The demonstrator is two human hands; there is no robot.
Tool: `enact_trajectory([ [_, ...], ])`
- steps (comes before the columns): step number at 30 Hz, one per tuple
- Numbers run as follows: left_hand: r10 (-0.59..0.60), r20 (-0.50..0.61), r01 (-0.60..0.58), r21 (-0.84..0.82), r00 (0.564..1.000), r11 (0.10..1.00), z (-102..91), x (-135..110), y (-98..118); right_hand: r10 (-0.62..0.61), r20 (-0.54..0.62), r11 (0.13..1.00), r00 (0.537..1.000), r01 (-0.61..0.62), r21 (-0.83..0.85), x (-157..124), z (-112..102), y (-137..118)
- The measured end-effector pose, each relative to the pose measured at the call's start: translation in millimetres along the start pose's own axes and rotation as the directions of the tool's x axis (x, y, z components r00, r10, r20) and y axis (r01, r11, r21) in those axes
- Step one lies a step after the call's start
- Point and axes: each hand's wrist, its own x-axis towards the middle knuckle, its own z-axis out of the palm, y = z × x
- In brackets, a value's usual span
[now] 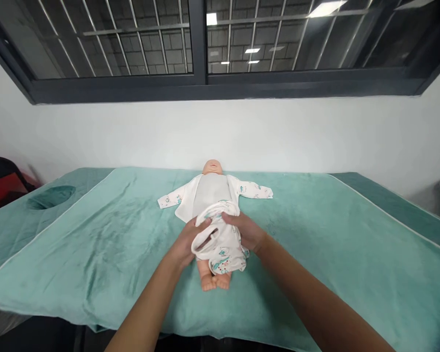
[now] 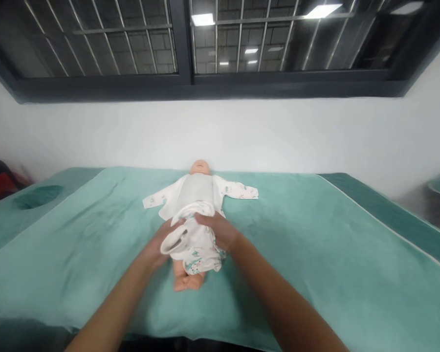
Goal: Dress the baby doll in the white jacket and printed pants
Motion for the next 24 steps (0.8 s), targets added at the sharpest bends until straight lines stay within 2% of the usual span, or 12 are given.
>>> enact_trajectory([
  [2, -0.033, 0.16, 0.016, 0.108, 0.987, 0.994, -2.6, -7, 5, -0.006, -0.05, 1.0, 0.999, 0.007, 0.03, 0, 1, 2],
  [4, -0.049, 0.238, 0.003, 0.191, 0.97, 0.982, -3.3, -12, 8, -0.004, -0.078, 1.0, 0.997, 0.004, -0.008, 0, 4, 3],
  [6, -0.04, 0.197, -0.01, 0.248, 0.979, 0.969, -1.4, -13, 9, -0.023, -0.079, 0.998, 0.997, 0.018, -0.063, -2, 7, 2],
  [9, 0.017, 0.023, -0.023, 0.28, 1.0, 0.96, 3.2, -11, 4, -0.025, -0.034, 0.995, 0.999, 0.022, -0.1, -5, 7, 1],
  [11, 0.086, -0.096, -0.06, 0.246, 0.992, 0.967, 4.7, -8, -1, 0.021, 0.019, 0.993, 1.0, -0.019, -0.118, -9, 4, 0],
  [13, 0.136, -0.167, -0.107, 0.168, 0.977, 0.98, 3.8, -5, -4, 0.075, 0.094, 0.985, 0.993, -0.059, -0.161, -13, 3, -1],
  [15, 0.131, -0.168, -0.121, 0.067, 0.977, 0.99, 1.2, -3, -5, 0.11, 0.145, 0.974, 0.983, -0.077, -0.214, -15, 5, -3],
  [18, 0.075, -0.128, -0.083, -0.056, 0.989, 0.995, -2.9, -4, -3, 0.099, 0.113, 0.971, 0.989, -0.071, -0.229, -16, 10, -5],
  [21, 0.001, -0.06, -0.008, -0.121, 0.998, 0.993, -5.0, -10, -1, 0.057, 0.045, 0.991, 0.997, -0.051, -0.126, -15, 9, 0],
  [24, -0.046, 0.041, 0.05, -0.082, 0.998, 0.995, -2.0, -18, 2, 0.055, 0.003, 0.998, 0.998, -0.055, -0.03, -12, 4, 5],
])
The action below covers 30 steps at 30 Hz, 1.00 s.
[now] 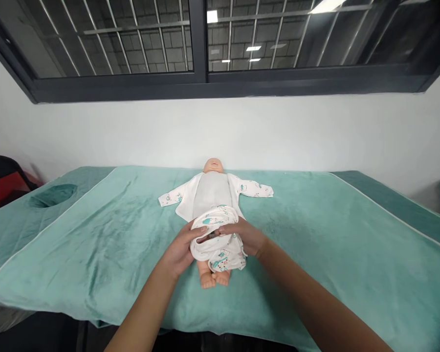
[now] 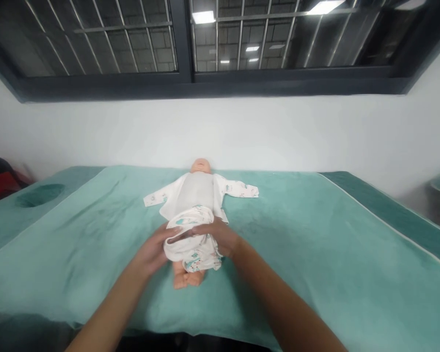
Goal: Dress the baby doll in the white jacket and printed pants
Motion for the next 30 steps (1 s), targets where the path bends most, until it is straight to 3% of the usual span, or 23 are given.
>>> enact_trajectory([
  [3, 0.016, -0.037, -0.006, 0.237, 0.999, 0.972, 11.0, -7, 6, -0.002, 0.006, 1.0, 1.0, 0.002, -0.005, 2, -1, 0],
  [6, 0.221, -0.155, -0.1, 0.555, 0.963, 0.826, 25.0, -11, 15, 0.006, -0.016, 0.993, 1.0, -0.008, -0.121, 3, 4, -8],
  [8, 0.357, -0.135, -0.17, 0.692, 0.924, 0.701, 30.6, -13, 20, 0.012, -0.023, 0.978, 1.0, -0.017, -0.208, 3, 7, -15],
  [11, 0.399, -0.025, -0.221, 0.8, 0.917, 0.558, 28.5, -15, 19, 0.005, 0.011, 0.95, 1.0, -0.001, -0.312, 1, 9, -20],
  [13, 0.418, -0.021, -0.189, 0.871, 0.908, 0.453, 21.7, -15, 12, -0.002, 0.03, 0.921, 1.0, 0.014, -0.39, 0, 10, -19],
  [16, 0.485, -0.137, -0.012, 0.957, 0.863, 0.291, 10.5, -10, 0, 0.021, 0.068, 0.864, 0.998, 0.016, -0.503, 1, 13, -14],
  [18, 0.505, -0.205, 0.087, 0.965, 0.838, 0.247, 6.4, -5, -5, 0.018, 0.065, 0.823, 0.998, 0.023, -0.567, 2, 17, -10],
  [20, 0.502, -0.244, 0.102, 0.951, 0.83, 0.292, 6.3, -3, -6, -0.026, 0.028, 0.767, 0.999, 0.038, -0.641, 4, 21, -7],
  [23, 0.402, -0.361, 0.084, 0.822, 0.841, 0.563, 11.9, -11, -7, -0.065, -0.034, 0.63, 0.997, 0.014, -0.776, 5, 25, -5],
  [26, 0.243, -0.474, 0.102, 0.592, 0.846, 0.799, 18.2, -34, -21, -0.055, -0.007, 0.409, 0.998, 0.016, -0.912, 6, 27, -2],
  [28, 0.196, -0.538, 0.104, 0.478, 0.82, 0.872, 19.7, -54, -39, -0.036, 0.059, 0.262, 0.998, 0.067, -0.963, 6, 28, 0],
  [30, 0.159, -0.607, 0.125, 0.399, 0.779, 0.909, 19.4, -72, -58, 0.004, 0.12, 0.176, 0.993, 0.117, -0.977, 6, 30, 2],
])
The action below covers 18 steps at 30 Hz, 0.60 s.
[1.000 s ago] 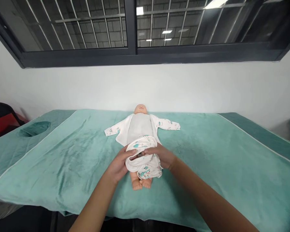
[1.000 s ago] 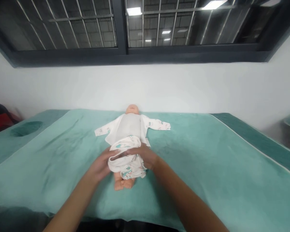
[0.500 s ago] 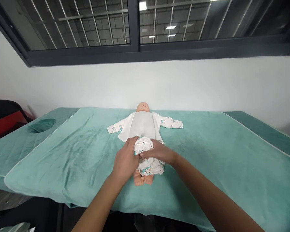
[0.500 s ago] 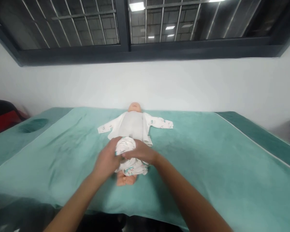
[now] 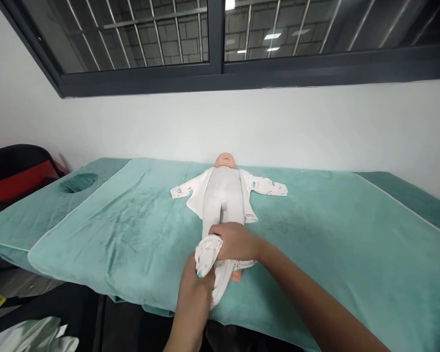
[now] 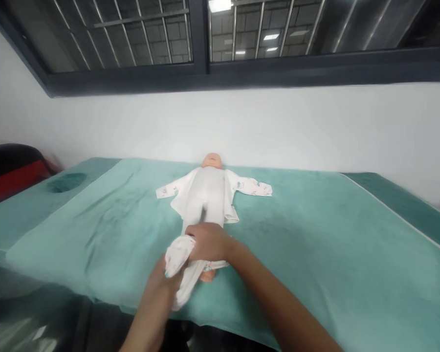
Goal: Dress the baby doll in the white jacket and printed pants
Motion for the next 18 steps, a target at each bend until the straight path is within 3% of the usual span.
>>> enact_trajectory([
  [4, -0.122, -0.007, 0.122, 0.008, 0.992, 0.992, -3.5, -22, -30, -0.047, 0.144, 0.993, 0.989, 0.062, -0.102, 0, 0, -4],
  [7, -0.133, -0.012, 0.133, 0.019, 0.991, 0.991, -2.2, -25, -44, -0.018, 0.221, 0.988, 0.975, 0.051, -0.148, -1, 0, -6],
  [14, -0.048, 0.049, 0.045, 0.059, 0.998, 0.997, -9.3, -1, -65, 0.041, 0.155, 0.982, 0.987, -0.011, -0.189, -2, 7, -14],
  [18, -0.106, 0.016, 0.104, 0.095, 0.994, 0.99, -14.5, 14, -72, 0.018, 0.139, 0.99, 0.99, 0.002, -0.141, -1, 8, -10],
])
